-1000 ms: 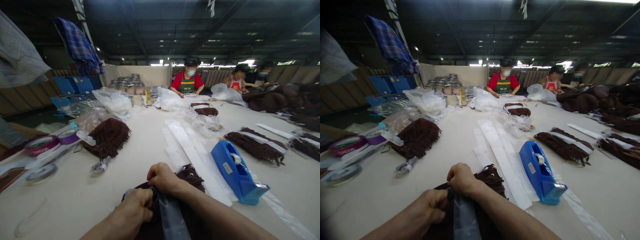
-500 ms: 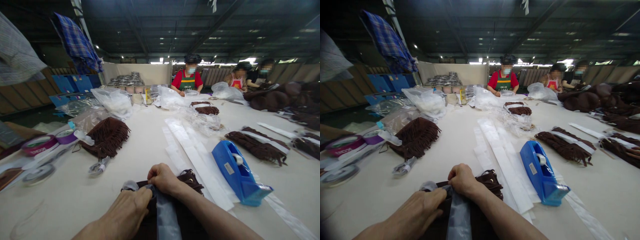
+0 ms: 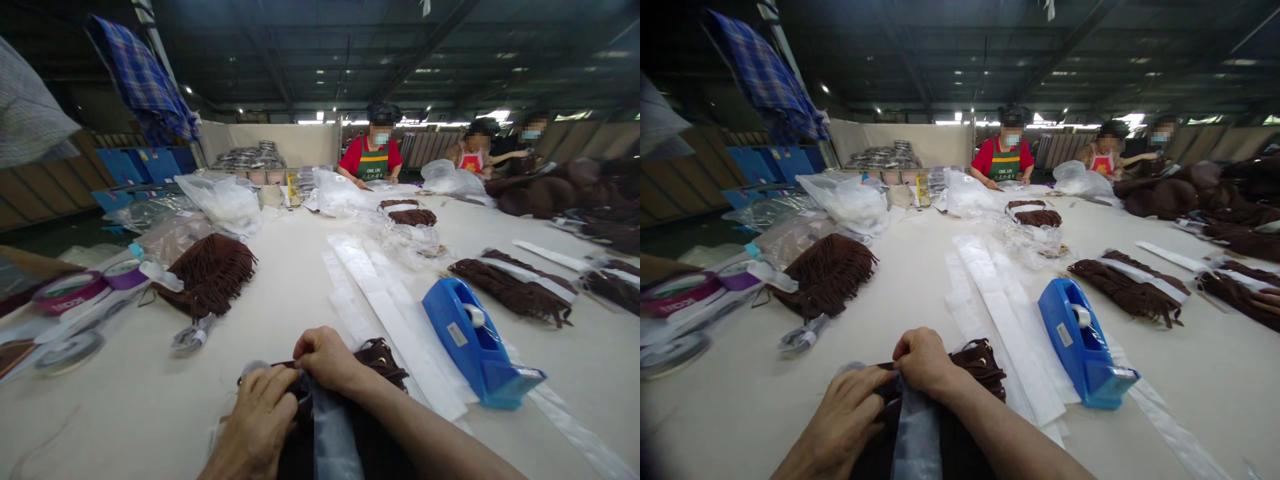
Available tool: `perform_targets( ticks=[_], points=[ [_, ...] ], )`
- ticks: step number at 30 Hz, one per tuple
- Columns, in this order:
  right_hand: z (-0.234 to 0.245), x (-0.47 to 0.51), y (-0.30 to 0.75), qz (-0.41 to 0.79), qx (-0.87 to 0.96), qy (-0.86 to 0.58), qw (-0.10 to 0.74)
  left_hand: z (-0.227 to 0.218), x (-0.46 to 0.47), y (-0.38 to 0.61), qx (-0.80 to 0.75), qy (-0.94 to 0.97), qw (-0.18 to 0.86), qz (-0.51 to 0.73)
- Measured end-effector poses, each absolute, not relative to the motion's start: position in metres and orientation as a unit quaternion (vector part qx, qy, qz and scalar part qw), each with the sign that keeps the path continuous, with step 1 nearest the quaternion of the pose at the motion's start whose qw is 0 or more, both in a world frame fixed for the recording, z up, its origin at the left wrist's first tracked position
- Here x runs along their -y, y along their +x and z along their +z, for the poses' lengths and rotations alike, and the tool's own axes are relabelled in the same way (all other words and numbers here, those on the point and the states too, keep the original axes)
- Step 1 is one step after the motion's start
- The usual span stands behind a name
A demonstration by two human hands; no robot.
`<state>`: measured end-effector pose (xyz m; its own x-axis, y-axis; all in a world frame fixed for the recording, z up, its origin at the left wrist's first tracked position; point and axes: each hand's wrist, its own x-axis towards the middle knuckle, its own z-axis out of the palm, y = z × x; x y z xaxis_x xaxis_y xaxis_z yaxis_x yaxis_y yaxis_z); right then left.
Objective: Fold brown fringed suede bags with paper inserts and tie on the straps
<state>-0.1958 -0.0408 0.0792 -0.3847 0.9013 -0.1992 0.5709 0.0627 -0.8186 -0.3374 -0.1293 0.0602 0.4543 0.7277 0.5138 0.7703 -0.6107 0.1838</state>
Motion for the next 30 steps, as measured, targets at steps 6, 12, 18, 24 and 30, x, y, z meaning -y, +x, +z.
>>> perform_targets(
  ticks=[6,12,18,24,30],
  points=[
    [0.078,0.042,-0.197,0.437,0.706,-0.523,0.192,0.061,0.123,-0.337,0.393,-0.864,-0.112,-0.293],
    [0.074,0.043,-0.200,0.431,0.711,-0.523,0.187,0.053,0.121,-0.334,0.393,-0.876,-0.087,-0.265],
    [0.071,0.046,-0.205,0.426,0.720,-0.516,0.182,0.061,0.116,-0.344,0.384,-0.893,-0.138,-0.189],
    [0.082,0.035,-0.194,0.471,0.727,-0.470,0.172,0.065,0.118,-0.347,0.383,-0.878,-0.046,-0.284],
    [0.091,0.022,-0.184,0.595,0.721,-0.346,0.081,0.065,0.123,-0.349,0.435,-0.847,0.060,-0.299]
  ],
)
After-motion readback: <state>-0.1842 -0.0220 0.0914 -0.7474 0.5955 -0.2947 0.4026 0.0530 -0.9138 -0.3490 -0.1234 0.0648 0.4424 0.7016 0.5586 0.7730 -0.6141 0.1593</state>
